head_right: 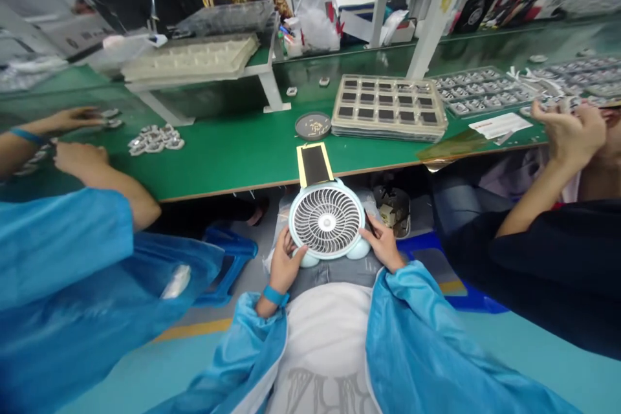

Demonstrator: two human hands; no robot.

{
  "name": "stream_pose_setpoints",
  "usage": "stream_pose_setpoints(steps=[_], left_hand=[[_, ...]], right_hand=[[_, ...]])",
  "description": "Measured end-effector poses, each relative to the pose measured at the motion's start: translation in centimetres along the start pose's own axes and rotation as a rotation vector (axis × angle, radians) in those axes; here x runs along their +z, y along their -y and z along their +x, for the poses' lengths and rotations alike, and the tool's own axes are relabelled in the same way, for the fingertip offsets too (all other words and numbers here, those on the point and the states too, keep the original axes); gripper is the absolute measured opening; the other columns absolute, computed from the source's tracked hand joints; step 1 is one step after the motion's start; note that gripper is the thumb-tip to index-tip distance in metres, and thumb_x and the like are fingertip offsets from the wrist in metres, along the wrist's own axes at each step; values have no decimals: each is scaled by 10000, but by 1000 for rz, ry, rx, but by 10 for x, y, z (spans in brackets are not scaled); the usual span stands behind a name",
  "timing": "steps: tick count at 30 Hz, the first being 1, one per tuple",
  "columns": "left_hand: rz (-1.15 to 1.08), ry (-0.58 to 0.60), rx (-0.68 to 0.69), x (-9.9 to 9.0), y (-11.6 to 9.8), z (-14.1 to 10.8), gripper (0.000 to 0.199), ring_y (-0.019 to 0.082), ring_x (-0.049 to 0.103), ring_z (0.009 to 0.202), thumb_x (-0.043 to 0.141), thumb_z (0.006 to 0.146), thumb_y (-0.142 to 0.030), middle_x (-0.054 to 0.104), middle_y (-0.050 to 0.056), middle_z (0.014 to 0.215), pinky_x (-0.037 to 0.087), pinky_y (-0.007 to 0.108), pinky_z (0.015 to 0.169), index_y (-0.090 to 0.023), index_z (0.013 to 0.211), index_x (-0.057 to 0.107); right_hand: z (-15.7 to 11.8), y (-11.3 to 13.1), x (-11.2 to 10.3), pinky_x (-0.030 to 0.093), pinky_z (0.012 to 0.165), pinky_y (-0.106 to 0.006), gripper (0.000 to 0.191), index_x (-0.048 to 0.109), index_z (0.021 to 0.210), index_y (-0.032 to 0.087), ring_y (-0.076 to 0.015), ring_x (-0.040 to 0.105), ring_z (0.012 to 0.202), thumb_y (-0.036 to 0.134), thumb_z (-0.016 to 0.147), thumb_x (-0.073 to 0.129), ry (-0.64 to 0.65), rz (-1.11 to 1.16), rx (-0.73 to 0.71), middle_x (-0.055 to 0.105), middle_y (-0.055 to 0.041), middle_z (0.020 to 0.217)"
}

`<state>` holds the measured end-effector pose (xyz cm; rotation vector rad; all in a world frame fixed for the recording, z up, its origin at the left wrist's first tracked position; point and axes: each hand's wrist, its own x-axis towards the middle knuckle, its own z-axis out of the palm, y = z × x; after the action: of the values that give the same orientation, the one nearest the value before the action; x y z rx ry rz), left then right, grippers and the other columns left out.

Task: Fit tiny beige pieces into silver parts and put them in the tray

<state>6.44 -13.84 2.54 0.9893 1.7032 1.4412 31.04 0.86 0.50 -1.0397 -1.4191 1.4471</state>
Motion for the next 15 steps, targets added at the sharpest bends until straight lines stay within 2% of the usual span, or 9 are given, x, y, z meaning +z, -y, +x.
stream_pose_setpoints(steps=[4, 6, 8, 11, 13, 15], left_hand=[[0, 22, -67, -8, -2, 8, 809, 306, 488, 1420, 698, 881, -435, 450, 181, 1570, 514, 406, 1048, -232, 1552, 294], [49, 66, -115, -22, -9, 20, 766, 310, 537, 1376, 681, 888, -476, 495, 176, 1537, 541, 408, 1011, -229, 1533, 349], [142, 173, -163, -46, -25, 38, 659, 306, 584, 1326, 630, 913, -519, 576, 160, 1464, 517, 436, 1059, -212, 1473, 466], [370, 375, -212, -89, -78, 69, 490, 313, 584, 1321, 584, 935, -534, 659, 115, 1378, 420, 487, 1163, -225, 1309, 652], [444, 522, -214, -111, -128, 92, 425, 297, 615, 1278, 575, 954, -504, 696, 83, 1326, 434, 465, 1147, -267, 1292, 680], [427, 598, -150, -120, -180, 121, 367, 261, 681, 1150, 567, 970, -470, 749, 60, 1208, 508, 406, 1052, -288, 1258, 702]], right_hand=[[2, -1, -3, 332, 1219, -541, 743, 647, 1371, 194, -335, 526, 1391, 495, 723, 848, 5, -22, 54, 581, -109, 1460], [6, 4, -7, 348, 1208, -553, 727, 658, 1358, 195, -338, 542, 1377, 510, 728, 841, 23, -85, 71, 602, -118, 1439], [12, 15, -15, 420, 1165, -542, 621, 703, 1294, 182, -333, 615, 1299, 520, 781, 796, 30, -177, 60, 675, -134, 1350], [28, 48, -33, 590, 972, -433, 366, 787, 1037, 177, -290, 745, 1026, 497, 891, 685, -27, -332, -36, 787, -119, 1078], [45, 79, -42, 619, 828, -355, 273, 787, 904, 195, -257, 752, 878, 445, 907, 677, -44, -414, -153, 788, -90, 947], [69, 113, -43, 604, 752, -326, 220, 776, 875, 213, -239, 737, 831, 381, 935, 647, -47, -412, -262, 772, -75, 912]])
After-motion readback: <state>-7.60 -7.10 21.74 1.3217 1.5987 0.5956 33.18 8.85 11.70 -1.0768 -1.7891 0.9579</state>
